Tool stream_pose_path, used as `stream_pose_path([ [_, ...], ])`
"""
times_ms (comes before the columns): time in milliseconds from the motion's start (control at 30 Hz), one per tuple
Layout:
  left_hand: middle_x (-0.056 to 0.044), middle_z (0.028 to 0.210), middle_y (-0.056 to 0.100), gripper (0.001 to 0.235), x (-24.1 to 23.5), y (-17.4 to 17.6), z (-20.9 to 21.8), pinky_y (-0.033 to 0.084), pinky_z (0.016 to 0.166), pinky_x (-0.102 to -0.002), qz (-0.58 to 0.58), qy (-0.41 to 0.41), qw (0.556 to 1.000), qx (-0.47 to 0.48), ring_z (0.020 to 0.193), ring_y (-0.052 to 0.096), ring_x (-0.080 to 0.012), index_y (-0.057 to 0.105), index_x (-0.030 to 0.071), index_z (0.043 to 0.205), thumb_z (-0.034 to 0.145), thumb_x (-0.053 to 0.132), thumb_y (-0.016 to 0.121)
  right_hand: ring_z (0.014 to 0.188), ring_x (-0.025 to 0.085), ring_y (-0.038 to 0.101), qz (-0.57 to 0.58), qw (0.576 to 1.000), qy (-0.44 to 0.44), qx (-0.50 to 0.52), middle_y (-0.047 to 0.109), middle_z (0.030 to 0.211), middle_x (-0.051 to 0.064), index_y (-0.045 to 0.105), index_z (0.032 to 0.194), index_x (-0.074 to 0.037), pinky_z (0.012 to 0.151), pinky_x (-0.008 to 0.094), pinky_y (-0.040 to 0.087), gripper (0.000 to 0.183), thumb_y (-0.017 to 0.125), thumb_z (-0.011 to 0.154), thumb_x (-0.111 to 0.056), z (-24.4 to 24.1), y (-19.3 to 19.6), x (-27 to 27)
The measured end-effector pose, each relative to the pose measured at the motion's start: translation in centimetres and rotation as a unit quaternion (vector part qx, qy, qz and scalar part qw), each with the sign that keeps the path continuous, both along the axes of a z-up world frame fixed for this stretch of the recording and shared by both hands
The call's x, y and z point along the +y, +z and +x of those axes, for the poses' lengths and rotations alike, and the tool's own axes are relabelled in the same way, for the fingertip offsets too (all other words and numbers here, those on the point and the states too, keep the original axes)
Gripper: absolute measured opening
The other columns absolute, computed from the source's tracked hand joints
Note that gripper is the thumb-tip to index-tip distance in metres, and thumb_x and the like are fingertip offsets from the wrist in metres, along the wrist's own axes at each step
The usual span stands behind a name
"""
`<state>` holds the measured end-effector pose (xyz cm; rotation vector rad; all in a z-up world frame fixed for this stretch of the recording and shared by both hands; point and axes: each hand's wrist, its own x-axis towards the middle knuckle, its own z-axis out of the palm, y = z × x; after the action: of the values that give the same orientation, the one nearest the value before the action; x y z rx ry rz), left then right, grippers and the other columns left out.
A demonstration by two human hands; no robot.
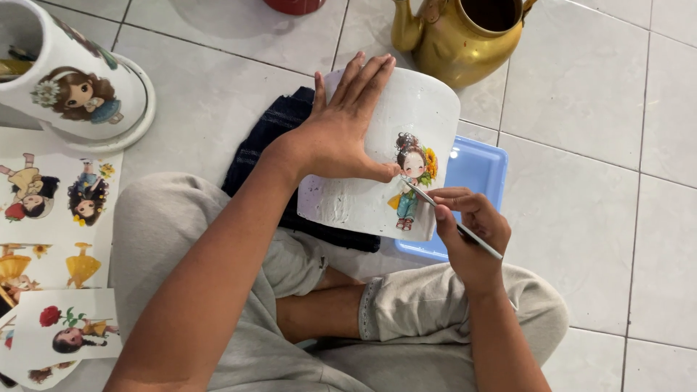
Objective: Using a precision tool to clean residue from the surface of a decorated white container while sitting on the floor.
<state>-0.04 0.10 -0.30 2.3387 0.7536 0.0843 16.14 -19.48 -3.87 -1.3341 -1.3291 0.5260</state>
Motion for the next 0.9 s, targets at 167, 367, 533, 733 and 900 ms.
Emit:
stream_pose_path([
  [167,-0.003,0.164,-0.014,0.13,-0.1,0.1,0.0,-0.019,0.112,-0.058,-0.005,-0.002,1.0,-0.001,0.147,-0.022,-0.0233,-0.015,0.014,0.152,0.074,0.059,0.079,0.1,0.029,0.069,-0.019,0.999,0.004,0.043,0.069,0.098,0.02,0.053,0.087,-0.002,0.08,0.034,0.058,0.011,0.062,0.093,-0.004,0.7,-0.5,0.0],
  [367,-0.002,0.164,-0.013,0.13,-0.1,0.0,0.1,-0.017,0.112,-0.059,0.0,-0.001,1.0,0.0,0.147,-0.021,-0.0232,-0.014,0.014,0.152,0.073,0.058,0.08,0.097,0.028,0.068,-0.015,0.998,0.009,0.06,0.067,0.096,0.02,0.052,0.086,-0.003,0.08,0.034,0.055,0.012,0.061,0.093,-0.003,0.7,-0.6,0.0],
  [533,-0.002,0.164,-0.013,0.13,0.0,-0.2,0.0,-0.018,0.112,-0.059,0.003,-0.003,1.0,-0.004,0.147,-0.021,-0.0237,-0.014,0.015,0.152,0.074,0.059,0.08,0.096,0.028,0.068,-0.016,0.998,0.002,0.057,0.067,0.095,0.02,0.051,0.085,-0.003,0.082,0.034,0.056,0.013,0.062,0.093,-0.004,0.9,-0.8,0.0],
  [733,-0.003,0.164,-0.012,0.13,0.0,-0.1,0.0,-0.018,0.112,-0.059,0.001,-0.003,1.0,-0.006,0.147,-0.021,-0.0238,-0.014,0.014,0.152,0.073,0.058,0.079,0.097,0.025,0.068,-0.041,0.998,-0.007,0.056,0.068,0.098,0.02,0.051,0.085,-0.003,0.077,0.031,0.057,0.013,0.062,0.093,-0.005,1.3,-0.9,-0.1],
  [900,-0.003,0.163,-0.012,0.13,0.0,-0.2,0.1,-0.018,0.111,-0.061,-0.002,-0.002,1.0,-0.01,0.148,-0.021,-0.0244,-0.013,0.013,0.152,0.073,0.056,0.08,0.097,0.022,0.067,-0.008,1.0,0.011,0.021,0.069,0.095,0.016,0.055,0.09,-0.001,0.109,0.049,0.054,0.013,0.061,0.095,-0.012,1.3,-0.4,0.5],
])
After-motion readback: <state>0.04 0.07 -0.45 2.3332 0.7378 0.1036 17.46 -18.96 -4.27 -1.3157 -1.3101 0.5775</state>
